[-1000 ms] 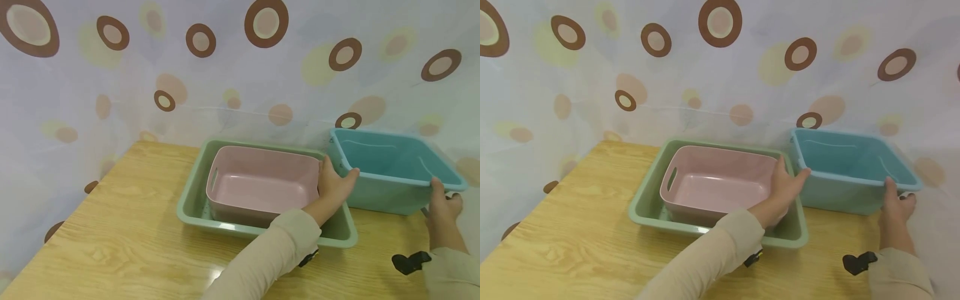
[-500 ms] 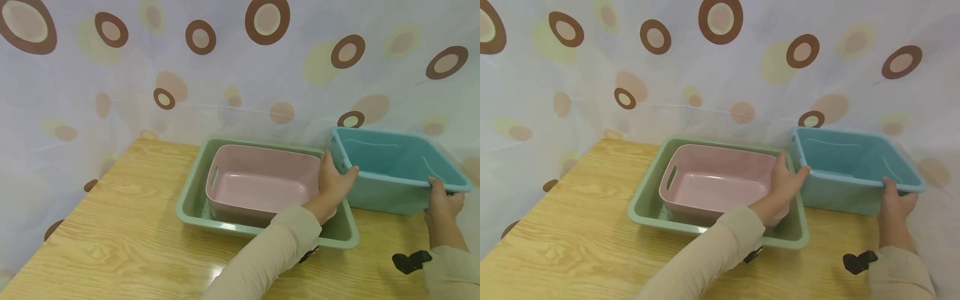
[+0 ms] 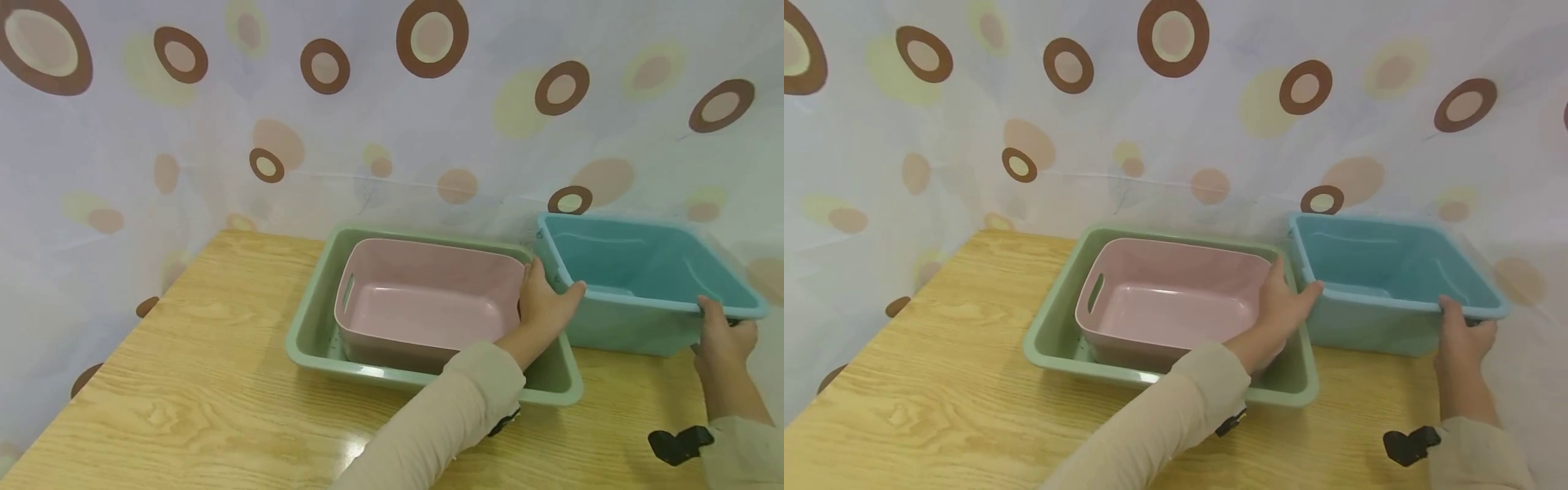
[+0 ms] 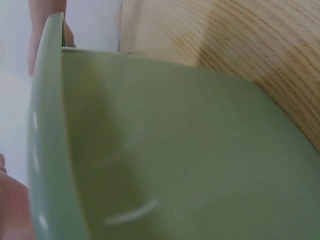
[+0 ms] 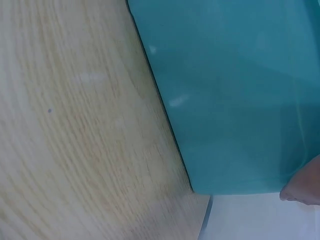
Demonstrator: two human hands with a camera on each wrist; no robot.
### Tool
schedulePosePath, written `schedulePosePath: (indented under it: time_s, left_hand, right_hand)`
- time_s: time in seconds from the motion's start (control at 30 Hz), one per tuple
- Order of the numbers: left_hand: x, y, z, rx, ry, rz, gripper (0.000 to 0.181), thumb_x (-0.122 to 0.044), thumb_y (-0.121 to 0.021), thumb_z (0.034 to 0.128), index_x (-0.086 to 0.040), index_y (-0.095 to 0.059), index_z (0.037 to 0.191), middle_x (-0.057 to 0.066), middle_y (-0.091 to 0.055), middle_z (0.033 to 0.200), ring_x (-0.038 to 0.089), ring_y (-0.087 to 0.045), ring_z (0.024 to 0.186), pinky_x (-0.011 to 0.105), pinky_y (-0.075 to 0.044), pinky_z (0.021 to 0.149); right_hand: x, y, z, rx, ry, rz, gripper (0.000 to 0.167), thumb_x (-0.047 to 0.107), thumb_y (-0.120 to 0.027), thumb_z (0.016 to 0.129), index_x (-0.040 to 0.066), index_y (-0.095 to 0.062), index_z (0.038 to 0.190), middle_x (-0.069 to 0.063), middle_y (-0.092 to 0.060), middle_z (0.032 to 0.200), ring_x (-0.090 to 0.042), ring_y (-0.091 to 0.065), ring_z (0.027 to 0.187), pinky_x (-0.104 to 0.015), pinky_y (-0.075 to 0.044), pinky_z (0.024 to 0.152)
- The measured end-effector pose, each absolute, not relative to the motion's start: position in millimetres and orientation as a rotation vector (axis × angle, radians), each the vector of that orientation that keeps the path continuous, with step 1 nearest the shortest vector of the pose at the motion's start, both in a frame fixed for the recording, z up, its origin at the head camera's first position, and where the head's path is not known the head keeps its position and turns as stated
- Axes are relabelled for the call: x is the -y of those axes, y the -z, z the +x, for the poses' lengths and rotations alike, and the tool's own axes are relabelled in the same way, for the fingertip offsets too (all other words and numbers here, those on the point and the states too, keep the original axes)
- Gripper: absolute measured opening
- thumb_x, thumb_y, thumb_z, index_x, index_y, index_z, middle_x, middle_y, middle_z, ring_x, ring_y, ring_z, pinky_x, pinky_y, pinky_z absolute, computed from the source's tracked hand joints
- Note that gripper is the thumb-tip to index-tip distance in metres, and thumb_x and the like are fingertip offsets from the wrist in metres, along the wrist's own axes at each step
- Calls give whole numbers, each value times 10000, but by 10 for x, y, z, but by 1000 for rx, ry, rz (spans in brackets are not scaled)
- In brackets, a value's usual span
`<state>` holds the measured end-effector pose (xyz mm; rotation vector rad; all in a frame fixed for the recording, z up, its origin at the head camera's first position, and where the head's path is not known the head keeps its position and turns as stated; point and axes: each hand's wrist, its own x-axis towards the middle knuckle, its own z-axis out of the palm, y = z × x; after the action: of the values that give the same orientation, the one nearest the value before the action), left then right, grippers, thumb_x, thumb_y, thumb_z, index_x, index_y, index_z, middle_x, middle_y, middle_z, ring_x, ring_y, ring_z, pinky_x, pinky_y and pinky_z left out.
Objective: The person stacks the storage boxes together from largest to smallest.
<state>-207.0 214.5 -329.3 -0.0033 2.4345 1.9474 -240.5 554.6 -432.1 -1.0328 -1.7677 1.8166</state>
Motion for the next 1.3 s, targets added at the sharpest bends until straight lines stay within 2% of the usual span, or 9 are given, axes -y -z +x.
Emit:
schedulePosePath:
  time_s: [0.1,0.13,0.37,0.53,0.7,0.8,1.0,1.2,1.3]
  left_hand:
    - [-2169,3304,-2068,-2422,-1958,-17,741,-373,-675,798,-171,-349,1432,-7,-363,1480,135,-358,1351,309,-376,1060]
    - [-2177,3308,-2066,-2418,-1963,-20,742,-371,-675,797,-163,-350,1431,-4,-365,1479,137,-360,1351,304,-378,1058]
    - [-2209,3315,-2058,-2395,-1963,-2,727,-343,-682,802,-151,-360,1424,-26,-364,1476,142,-346,1359,304,-368,1066]
    - [-2246,3310,-2056,-2445,-1938,35,722,-351,-672,803,-132,-368,1420,-26,-383,1464,134,-368,1345,326,-359,1073]
    - [-2279,3327,-2063,-2437,-1915,63,730,-351,-667,811,-144,-345,1432,-29,-366,1474,124,-355,1352,369,-329,1094]
    - [-2291,3358,-2073,-2411,-1916,62,723,-340,-664,820,-154,-335,1436,-33,-358,1478,128,-351,1355,365,-328,1096]
    - [-2304,3403,-2091,-2368,-1928,21,703,-316,-672,817,-141,-361,1422,-36,-407,1446,130,-399,1320,314,-384,1051]
    - [-2332,3402,-2100,-2350,-1934,-9,698,-284,-684,808,-131,-378,1417,-20,-485,1388,130,-484,1247,267,-469,945]
    - [-2335,3399,-2118,-2339,-1928,-17,662,-277,-670,816,-151,-401,1407,-22,-513,1363,125,-510,1218,259,-488,900]
  right_hand:
    - [-5447,4282,-2320,1766,-1823,-1025,802,473,-659,779,415,-158,1404,249,-200,1393,-60,-148,1394,-421,-393,1025]
    - [-5394,4246,-2286,1760,-1819,-1032,811,477,-655,779,417,-149,1409,241,-197,1412,-51,-150,1392,-429,-280,1105]
    - [-5025,4023,-2095,1630,-1812,-985,765,363,-686,787,405,-196,1372,246,-274,1295,8,-252,1290,-200,-384,956]
    - [-5231,4139,-2181,1593,-1825,-974,954,381,-714,751,448,-34,1417,208,-147,1461,-58,-149,1392,-339,-194,1152]
    - [-5577,4312,-2284,1600,-1850,-954,1081,473,-706,713,508,141,1384,211,66,1511,-37,7,1413,-533,-66,1134]
    - [-5408,4113,-2201,1612,-1859,-996,1006,467,-669,751,484,96,1405,211,33,1504,-43,-21,1409,-533,-97,1128]
    - [-5163,3892,-2095,1610,-1875,-1045,864,406,-637,808,417,-34,1427,224,-104,1459,-20,-133,1384,-227,-244,1110]
    - [-5764,4341,-2342,1567,-1923,-993,1011,385,-721,750,496,51,1395,217,-16,1500,-17,-75,1403,-288,-151,1164]
    - [-5708,4285,-2331,1588,-1928,-996,1009,388,-701,766,507,83,1390,202,22,1511,-32,-59,1410,-344,-219,1146]
